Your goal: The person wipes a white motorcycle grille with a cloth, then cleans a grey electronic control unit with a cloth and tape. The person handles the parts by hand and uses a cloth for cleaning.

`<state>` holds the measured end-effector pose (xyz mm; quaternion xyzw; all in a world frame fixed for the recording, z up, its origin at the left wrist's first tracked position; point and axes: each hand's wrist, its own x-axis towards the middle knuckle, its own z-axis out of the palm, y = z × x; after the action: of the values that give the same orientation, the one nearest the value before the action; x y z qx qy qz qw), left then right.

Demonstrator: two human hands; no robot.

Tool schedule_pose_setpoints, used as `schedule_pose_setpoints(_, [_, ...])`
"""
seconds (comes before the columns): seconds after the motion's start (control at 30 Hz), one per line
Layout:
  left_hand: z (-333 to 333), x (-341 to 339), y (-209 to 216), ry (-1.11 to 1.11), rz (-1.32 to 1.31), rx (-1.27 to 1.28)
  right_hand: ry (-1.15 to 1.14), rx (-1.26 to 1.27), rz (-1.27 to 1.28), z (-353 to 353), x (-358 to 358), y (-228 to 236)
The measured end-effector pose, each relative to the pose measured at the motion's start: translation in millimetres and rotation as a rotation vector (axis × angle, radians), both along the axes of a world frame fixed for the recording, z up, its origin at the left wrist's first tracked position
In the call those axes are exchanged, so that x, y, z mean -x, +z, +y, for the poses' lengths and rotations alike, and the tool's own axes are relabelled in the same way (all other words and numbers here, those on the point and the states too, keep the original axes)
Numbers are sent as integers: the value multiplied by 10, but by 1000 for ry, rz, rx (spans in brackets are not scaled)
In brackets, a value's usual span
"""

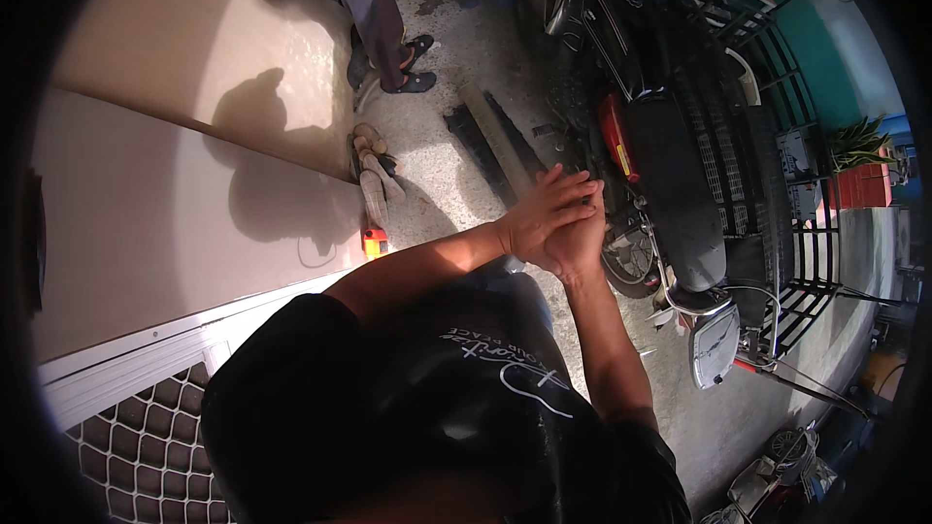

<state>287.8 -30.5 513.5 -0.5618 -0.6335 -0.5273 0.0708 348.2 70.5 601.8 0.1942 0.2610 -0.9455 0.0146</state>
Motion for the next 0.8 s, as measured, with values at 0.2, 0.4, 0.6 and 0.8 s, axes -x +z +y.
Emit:
schedule_pose_setpoints(0.2, [-322,643,98,279,-786,255,267,-445,481,11,-41,856])
schedule_pose_setpoints(0.4, [-68,103,601,-587,-1903,-446,-73,-1868,749,-114,224,606])
schedule_pose_setpoints(0.6, [-179,-16,907,-412,-1960,-223,-64,-1948,733,352,258,-10])
schedule_pose_setpoints(0.8, [-503,337,1387,-892,-1752,-362,108,-2145,-210,1343,149,-606])
